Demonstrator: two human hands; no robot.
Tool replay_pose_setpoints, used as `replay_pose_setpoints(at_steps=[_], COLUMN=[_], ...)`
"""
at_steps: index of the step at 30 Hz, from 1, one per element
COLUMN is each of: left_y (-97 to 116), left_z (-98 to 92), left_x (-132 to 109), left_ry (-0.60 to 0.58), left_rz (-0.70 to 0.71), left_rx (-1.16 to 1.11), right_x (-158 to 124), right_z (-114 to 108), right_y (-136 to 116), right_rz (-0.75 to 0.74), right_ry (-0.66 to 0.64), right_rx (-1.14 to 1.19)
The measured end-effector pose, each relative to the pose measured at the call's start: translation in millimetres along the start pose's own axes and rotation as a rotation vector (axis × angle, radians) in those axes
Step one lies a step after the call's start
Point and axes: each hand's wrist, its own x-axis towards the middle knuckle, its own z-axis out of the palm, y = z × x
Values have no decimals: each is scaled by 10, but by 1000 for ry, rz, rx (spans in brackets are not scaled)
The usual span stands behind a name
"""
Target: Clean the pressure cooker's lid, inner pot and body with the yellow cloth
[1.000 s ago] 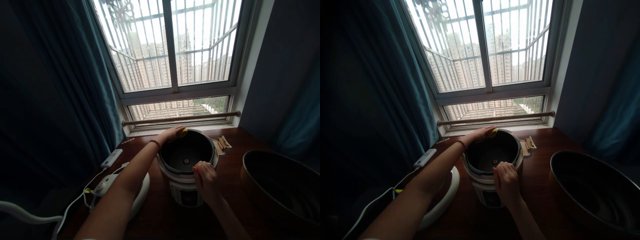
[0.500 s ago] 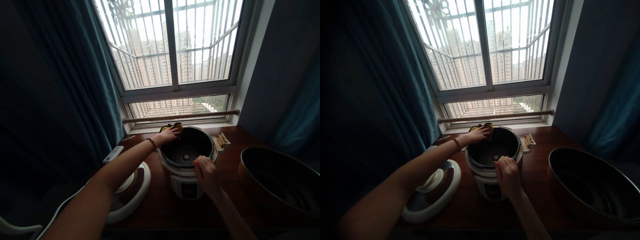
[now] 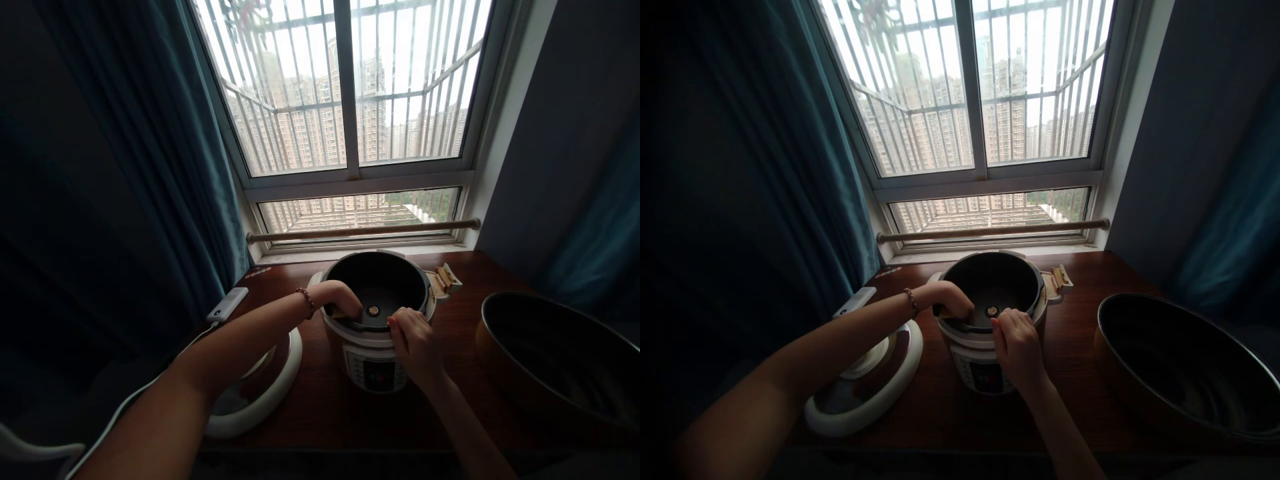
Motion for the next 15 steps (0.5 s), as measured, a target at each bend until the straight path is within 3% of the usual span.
replay_pose_setpoints(at_steps=[3, 5, 7, 11, 13, 15], left_y=[277, 424, 525, 559, 493, 399], left_z=[-13, 30, 120, 288, 277, 209], left_x=[-117, -212, -304, -435, -505, -623], left_ry=[-249, -267, -110, 356, 477, 586], left_rz=[20, 61, 89, 30, 1, -6], left_rx=[-43, -82, -79, -92, -222, -310], right_x=[6, 64, 204, 693, 925, 1059], right_z=[-45, -127, -228, -285, -181, -17], right_y=[-16, -18, -3, 35, 23, -20], right_rz=[28, 93, 213, 338, 374, 507], right_ry=[-19, -73, -100, -58, -281, -655], right_rx=[19, 47, 83, 48, 79, 214])
